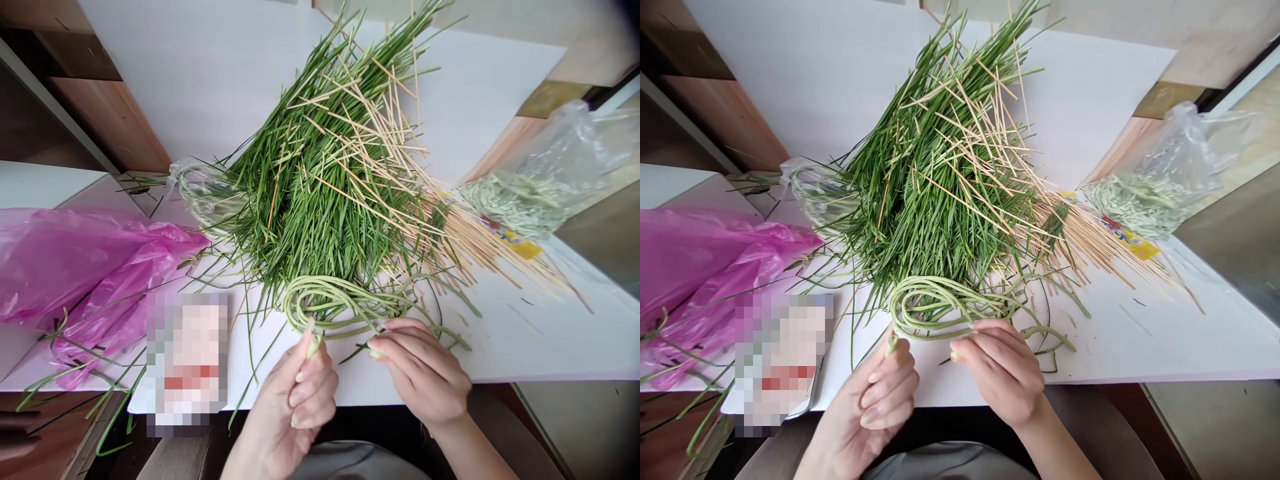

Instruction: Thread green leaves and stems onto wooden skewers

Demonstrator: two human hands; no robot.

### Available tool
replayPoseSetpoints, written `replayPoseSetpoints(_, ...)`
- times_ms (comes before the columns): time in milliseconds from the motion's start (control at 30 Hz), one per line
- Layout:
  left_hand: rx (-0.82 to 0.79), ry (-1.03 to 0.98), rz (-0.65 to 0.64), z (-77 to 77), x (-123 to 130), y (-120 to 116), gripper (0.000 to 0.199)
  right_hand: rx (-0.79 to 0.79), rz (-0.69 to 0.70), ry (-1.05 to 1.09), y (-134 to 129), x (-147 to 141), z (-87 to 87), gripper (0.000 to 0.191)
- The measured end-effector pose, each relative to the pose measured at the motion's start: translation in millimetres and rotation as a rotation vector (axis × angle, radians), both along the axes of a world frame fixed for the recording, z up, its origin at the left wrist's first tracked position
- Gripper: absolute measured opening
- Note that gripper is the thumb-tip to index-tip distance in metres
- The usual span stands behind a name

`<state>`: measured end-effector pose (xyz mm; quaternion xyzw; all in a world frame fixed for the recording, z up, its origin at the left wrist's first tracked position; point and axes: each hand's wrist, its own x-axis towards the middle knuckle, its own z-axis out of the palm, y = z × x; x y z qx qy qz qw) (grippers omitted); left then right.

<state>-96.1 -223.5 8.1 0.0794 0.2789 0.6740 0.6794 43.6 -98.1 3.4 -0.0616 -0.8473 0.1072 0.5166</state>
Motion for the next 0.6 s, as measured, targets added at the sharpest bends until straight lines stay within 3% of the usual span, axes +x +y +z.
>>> replayPoseSetpoints(67, -0.060, 0.365, 0.146, -2.9, -6, 1, 0.052, -0.035, 0.024, -0.079, 5, -2, 0.3, 0.020)
replayPoseSetpoints(133, -0.114, 0.839, 0.200, -10.8, -13, 3, 0.046, -0.063, 0.045, -0.157, 9, -4, -0.7, 0.019)
replayPoseSetpoints(200, -0.147, 1.318, 0.151, -20.9, -20, 5, 0.034, -0.121, 0.059, -0.224, 13, -5, -3.6, 0.016)
replayPoseSetpoints(267, -0.137, 1.672, 0.080, -30.1, -27, 7, 0.019, -0.190, 0.074, -0.282, 15, -5, -7.6, 0.014)
replayPoseSetpoints(400, -0.066, 1.957, 0.022, -40.3, -35, 8, 0.008, -0.268, 0.100, -0.328, 17, -4, -16.4, 0.012)
replayPoseSetpoints(600, -0.017, 2.036, 0.087, -38.9, -38, 8, 0.024, -0.357, 0.096, -0.372, 16, -5, -25.4, 0.020)
